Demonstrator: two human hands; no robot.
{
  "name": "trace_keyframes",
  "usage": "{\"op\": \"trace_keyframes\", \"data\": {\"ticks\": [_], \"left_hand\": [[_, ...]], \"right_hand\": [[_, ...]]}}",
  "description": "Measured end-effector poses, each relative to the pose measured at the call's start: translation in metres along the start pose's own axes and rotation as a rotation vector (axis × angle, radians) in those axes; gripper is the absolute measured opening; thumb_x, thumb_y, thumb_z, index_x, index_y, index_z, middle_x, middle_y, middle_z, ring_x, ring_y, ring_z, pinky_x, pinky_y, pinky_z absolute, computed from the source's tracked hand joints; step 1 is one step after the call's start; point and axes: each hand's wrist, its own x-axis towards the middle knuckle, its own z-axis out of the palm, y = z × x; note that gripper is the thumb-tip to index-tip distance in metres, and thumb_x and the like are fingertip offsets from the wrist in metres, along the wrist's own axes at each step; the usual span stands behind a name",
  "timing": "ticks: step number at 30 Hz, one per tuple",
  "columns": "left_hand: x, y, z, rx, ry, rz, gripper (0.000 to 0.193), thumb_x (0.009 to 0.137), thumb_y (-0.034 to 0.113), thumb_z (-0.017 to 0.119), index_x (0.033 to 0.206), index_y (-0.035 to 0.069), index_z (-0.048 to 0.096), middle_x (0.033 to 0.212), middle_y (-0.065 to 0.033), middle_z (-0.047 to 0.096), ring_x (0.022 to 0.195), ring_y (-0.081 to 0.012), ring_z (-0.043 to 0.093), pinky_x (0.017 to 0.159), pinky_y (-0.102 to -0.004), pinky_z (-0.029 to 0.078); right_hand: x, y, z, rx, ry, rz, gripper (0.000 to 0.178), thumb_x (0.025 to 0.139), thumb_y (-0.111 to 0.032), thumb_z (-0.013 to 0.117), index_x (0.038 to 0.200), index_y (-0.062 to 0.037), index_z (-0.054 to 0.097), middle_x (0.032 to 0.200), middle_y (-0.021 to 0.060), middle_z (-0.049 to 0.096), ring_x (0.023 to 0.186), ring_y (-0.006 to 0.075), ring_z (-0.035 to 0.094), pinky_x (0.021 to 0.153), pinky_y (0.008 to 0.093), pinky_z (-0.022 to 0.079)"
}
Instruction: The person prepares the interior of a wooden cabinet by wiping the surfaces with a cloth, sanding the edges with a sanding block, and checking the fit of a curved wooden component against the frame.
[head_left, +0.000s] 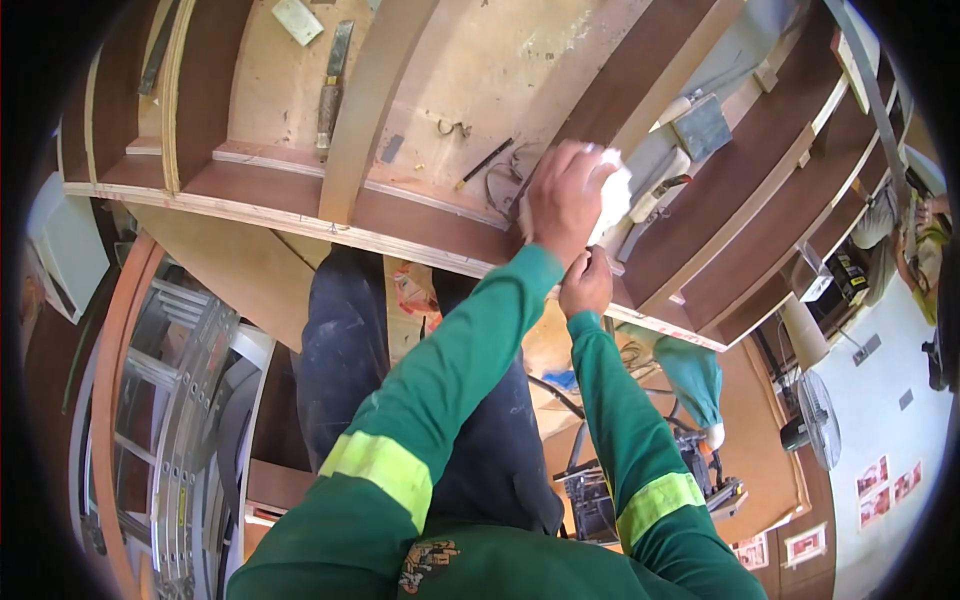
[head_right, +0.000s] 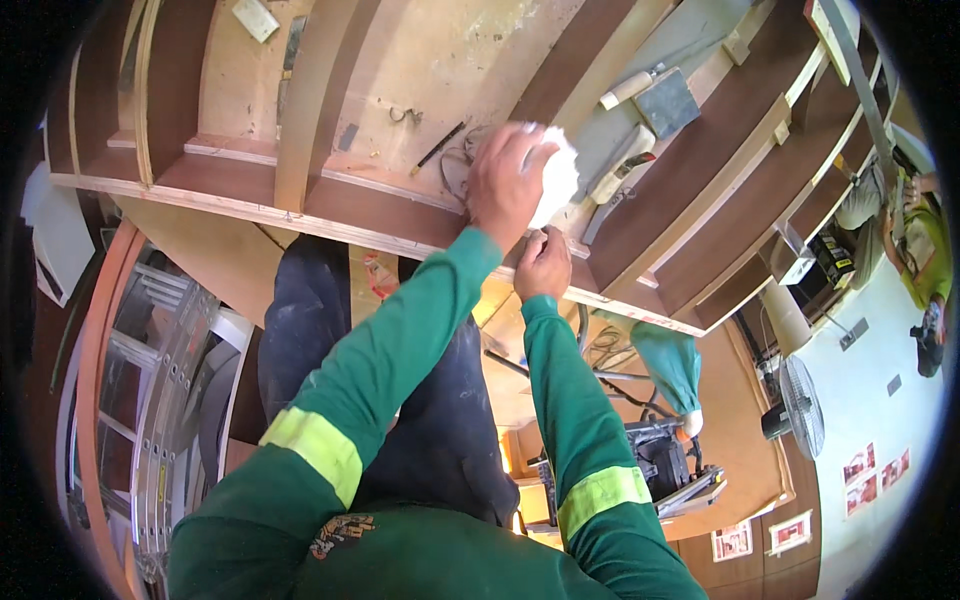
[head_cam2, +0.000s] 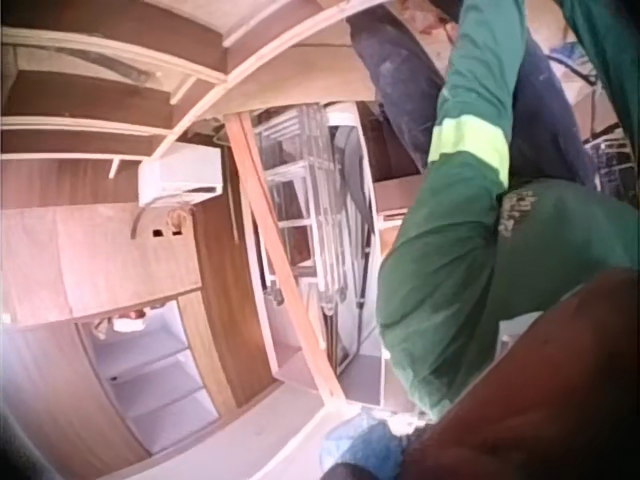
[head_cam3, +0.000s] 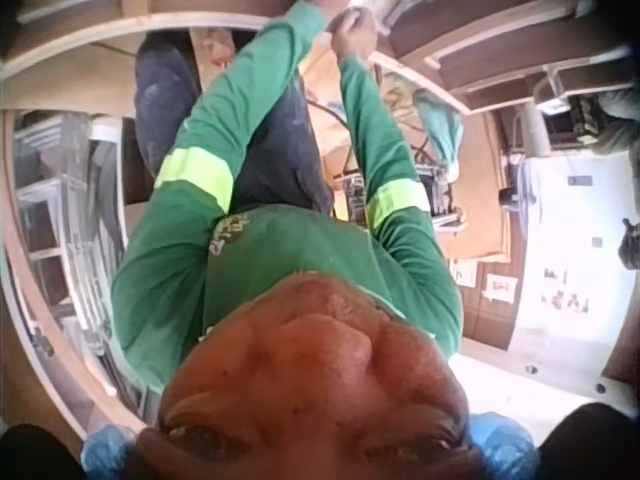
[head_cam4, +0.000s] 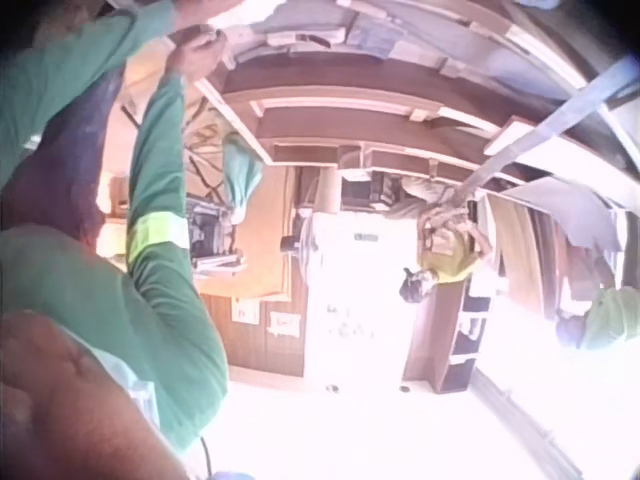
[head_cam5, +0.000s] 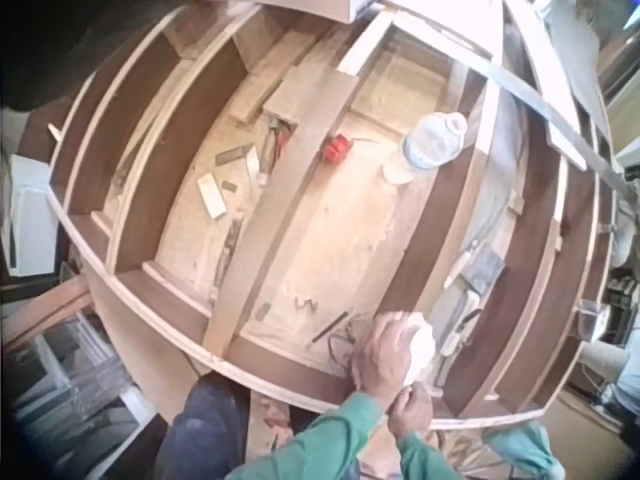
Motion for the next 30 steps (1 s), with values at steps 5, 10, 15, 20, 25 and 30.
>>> {"op": "trace_keyframes", "data": {"ticks": [5, 10, 15, 20, 25, 30], "left_hand": [[0.069, 0.003, 0.034, -0.018, 0.098, 0.163, 0.016, 0.088, 0.019, 0.077, 0.097, 0.008, 0.07, 0.097, -0.0132, 0.066, 0.091, -0.0368, 0.064, 0.077, -0.0474, 0.051], [-0.015, -0.021, -0.001, -0.034, 0.024, 0.069, 0.019, 0.088, 0.021, 0.078, 0.095, 0.006, 0.069, 0.094, -0.0149, 0.066, 0.09, -0.0387, 0.063, 0.078, -0.0485, 0.051], [0.062, 0.004, 0.031, -0.115, 0.07, 0.095, 0.021, 0.087, 0.022, 0.079, 0.092, 0.005, 0.069, 0.092, -0.0151, 0.064, 0.089, -0.0394, 0.062, 0.077, -0.0494, 0.05], [0.03, -0.011, 0.025, -0.087, 0.041, 0.081, 0.023, 0.088, 0.026, 0.079, 0.103, 0.009, 0.075, 0.104, -0.012, 0.069, 0.098, -0.0359, 0.066, 0.084, -0.0465, 0.053], [-0.004, 0.006, 0.002, -0.431, -0.056, -0.458, 0.029, 0.087, 0.025, 0.085, 0.107, 0.006, 0.076, 0.11, -0.0099, 0.069, 0.104, -0.028, 0.066, 0.09, -0.0379, 0.053], [0.017, 0.006, 0.008, -0.325, 0.093, -0.404, 0.033, 0.085, 0.025, 0.087, 0.103, 0.001, 0.074, 0.1, -0.0107, 0.07, 0.094, -0.0269, 0.068, 0.087, -0.0377, 0.053]], "right_hand": [[-0.003, -0.005, 0.005, 0.075, 0.045, -0.075, 0.032, 0.1, -0.025, 0.054, 0.119, -0.0025, 0.066, 0.105, 0.0232, 0.071, 0.1, 0.0427, 0.067, 0.09, 0.0493, 0.051], [0.002, 0.007, 0.004, 0.013, 0.045, -0.023, 0.029, 0.101, -0.024, 0.054, 0.117, -0.0034, 0.066, 0.103, 0.0228, 0.071, 0.099, 0.0421, 0.067, 0.089, 0.0505, 0.051], [-0.002, -0.009, 0.002, 0.058, 0.065, -0.04, 0.032, 0.101, -0.028, 0.055, 0.119, -0.004, 0.067, 0.102, 0.0215, 0.071, 0.097, 0.0407, 0.067, 0.086, 0.0491, 0.051], [0.004, 0.001, 0.005, 0.033, 0.056, -0.037, 0.031, 0.101, -0.027, 0.055, 0.116, -0.0039, 0.068, 0.104, 0.0226, 0.072, 0.099, 0.042, 0.067, 0.088, 0.0499, 0.051], [0.001, 0.002, 0.003, 0.003, 0.051, -0.018, 0.031, 0.1, -0.029, 0.056, 0.113, -0.0035, 0.068, 0.106, 0.0223, 0.072, 0.101, 0.0421, 0.067, 0.089, 0.0501, 0.051], [-0.003, -0.001, 0.006, 0.028, 0.032, -0.024, 0.032, 0.101, -0.03, 0.055, 0.114, -0.0036, 0.068, 0.107, 0.0211, 0.072, 0.103, 0.0421, 0.066, 0.09, 0.0504, 0.051]]}}
